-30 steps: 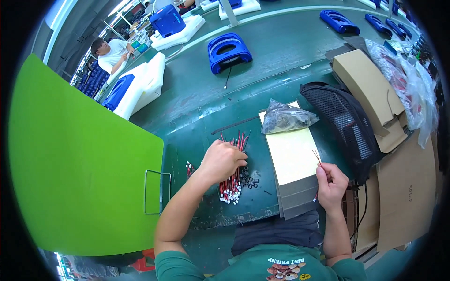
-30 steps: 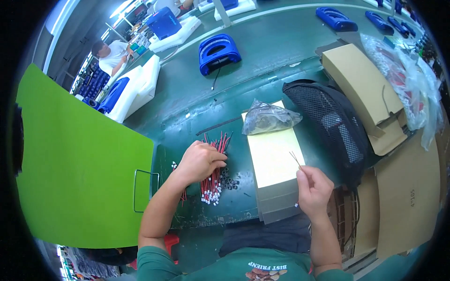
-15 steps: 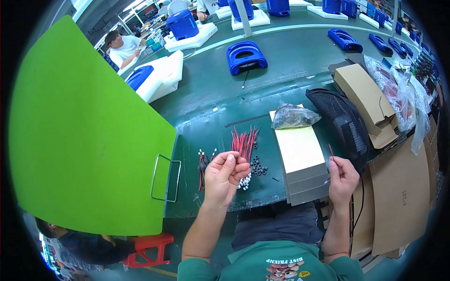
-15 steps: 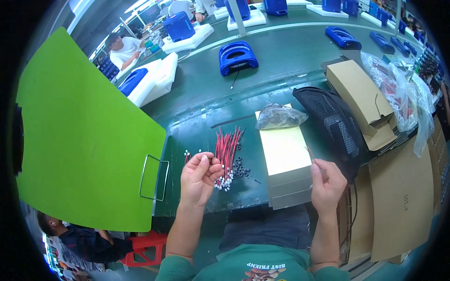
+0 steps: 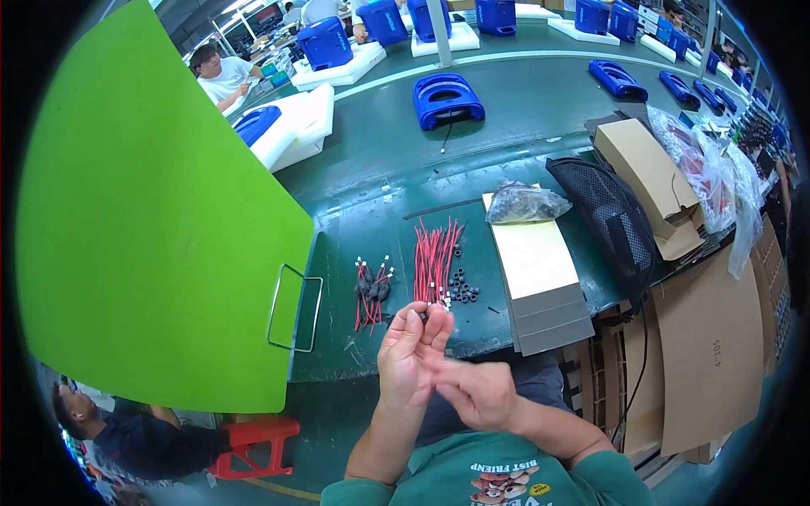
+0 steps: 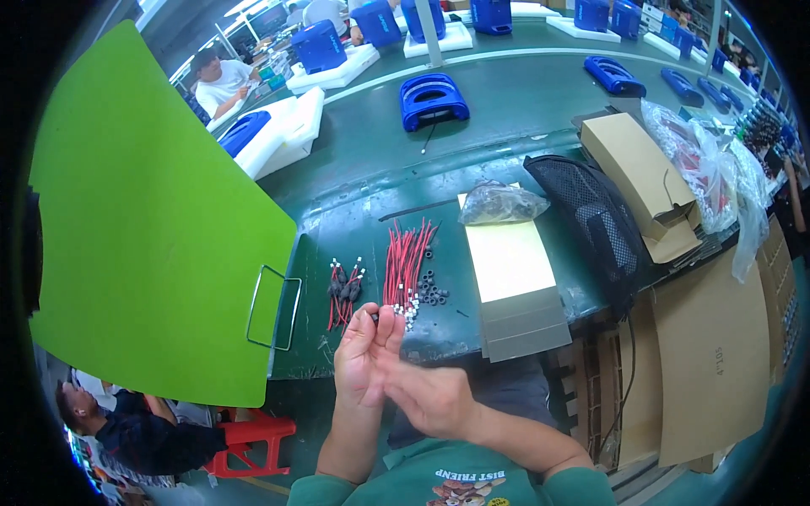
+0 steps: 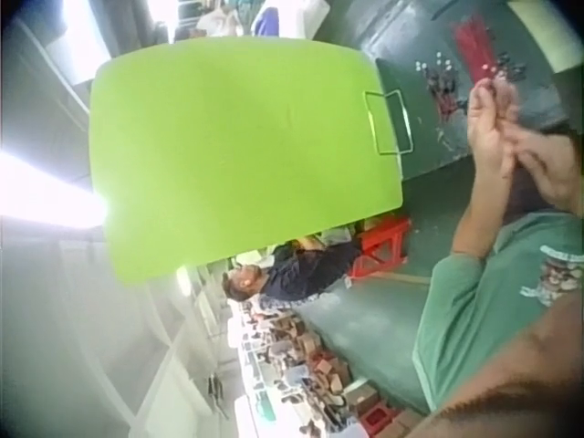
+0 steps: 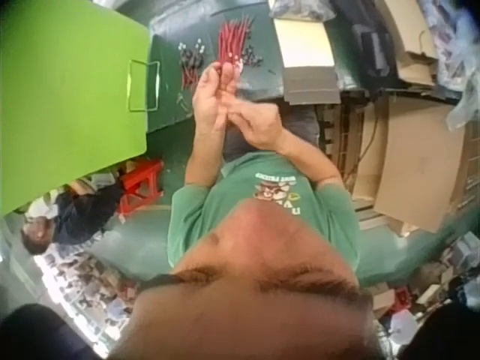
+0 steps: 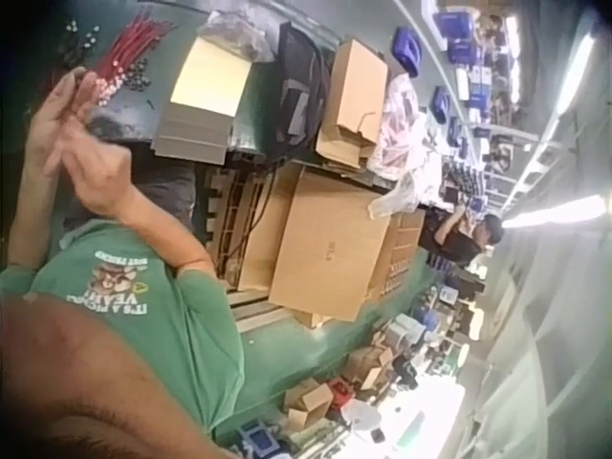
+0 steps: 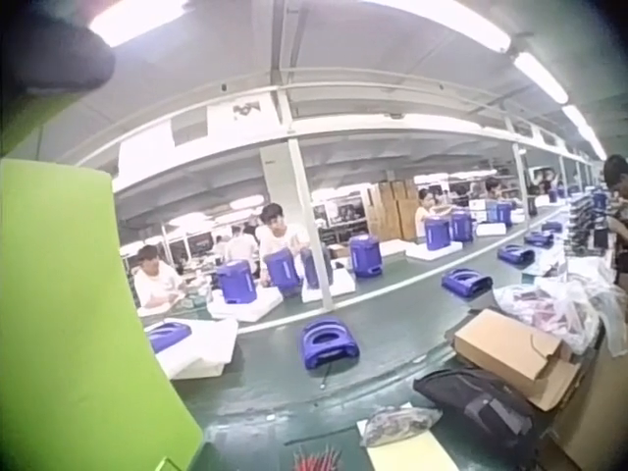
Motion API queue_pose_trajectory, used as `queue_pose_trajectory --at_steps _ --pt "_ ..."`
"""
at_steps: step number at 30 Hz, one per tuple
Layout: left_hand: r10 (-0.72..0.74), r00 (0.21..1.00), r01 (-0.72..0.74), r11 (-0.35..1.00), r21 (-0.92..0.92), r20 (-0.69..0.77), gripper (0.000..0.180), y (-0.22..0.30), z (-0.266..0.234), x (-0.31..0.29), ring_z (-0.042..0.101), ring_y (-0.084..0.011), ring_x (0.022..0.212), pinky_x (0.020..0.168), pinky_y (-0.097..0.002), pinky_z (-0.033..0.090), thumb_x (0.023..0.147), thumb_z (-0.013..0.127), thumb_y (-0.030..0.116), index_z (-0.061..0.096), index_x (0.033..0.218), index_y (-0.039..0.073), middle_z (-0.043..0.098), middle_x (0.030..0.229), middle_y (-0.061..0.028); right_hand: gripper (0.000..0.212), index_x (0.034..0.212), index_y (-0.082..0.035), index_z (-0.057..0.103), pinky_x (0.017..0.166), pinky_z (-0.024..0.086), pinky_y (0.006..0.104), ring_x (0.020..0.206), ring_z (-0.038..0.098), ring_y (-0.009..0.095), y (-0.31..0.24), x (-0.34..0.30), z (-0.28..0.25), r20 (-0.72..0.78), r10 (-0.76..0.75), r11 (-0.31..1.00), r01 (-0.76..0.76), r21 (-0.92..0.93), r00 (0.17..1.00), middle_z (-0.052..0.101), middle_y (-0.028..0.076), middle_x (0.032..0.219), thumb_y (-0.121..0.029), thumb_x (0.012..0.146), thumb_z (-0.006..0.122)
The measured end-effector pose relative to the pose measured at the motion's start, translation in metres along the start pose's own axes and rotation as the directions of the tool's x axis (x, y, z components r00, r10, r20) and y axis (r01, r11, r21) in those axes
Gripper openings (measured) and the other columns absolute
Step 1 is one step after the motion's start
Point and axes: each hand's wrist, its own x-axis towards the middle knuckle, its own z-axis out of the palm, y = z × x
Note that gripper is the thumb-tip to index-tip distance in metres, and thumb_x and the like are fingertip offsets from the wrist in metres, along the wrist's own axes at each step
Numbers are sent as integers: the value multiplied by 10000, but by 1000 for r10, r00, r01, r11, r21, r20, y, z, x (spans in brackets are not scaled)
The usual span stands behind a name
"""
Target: The person assembles wire harnesses by hand, inserting individual wires into plastic connector housings at an industrial assembly line station.
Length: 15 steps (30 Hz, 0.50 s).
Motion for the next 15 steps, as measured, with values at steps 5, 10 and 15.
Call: queue_pose_trajectory --at_steps 5,10,15 --pt "13 995 -15 1000 18 100 180 -1 -1 -10 608 -252 919 886 -425 457 907 453 161 535 999 30 612 986 -149 80 739 6 620 443 414 217 486 553 119 -6 -4 -13 146 353 888 -380 257 924 633 92 684 -67 771 609" --pt "32 986 -43 997 66 163 179 -7 3 -17 593 -285 945 896 -419 446 902 465 165 542 994 32 610 994 -161 169 749 13 621 450 399 194 503 525 48 -2 1 -17 259 506 740 -568 360 823 570 22 557 -133 829 594" --pt "21 988 -41 991 131 152 191 -10 5 -18 601 -278 929 926 -457 415 887 485 187 536 1012 51 625 963 -138 171 736 17 619 447 390 189 497 515 42 0 -3 -14 278 526 729 -594 340 804 561 16 545 -125 827 593"
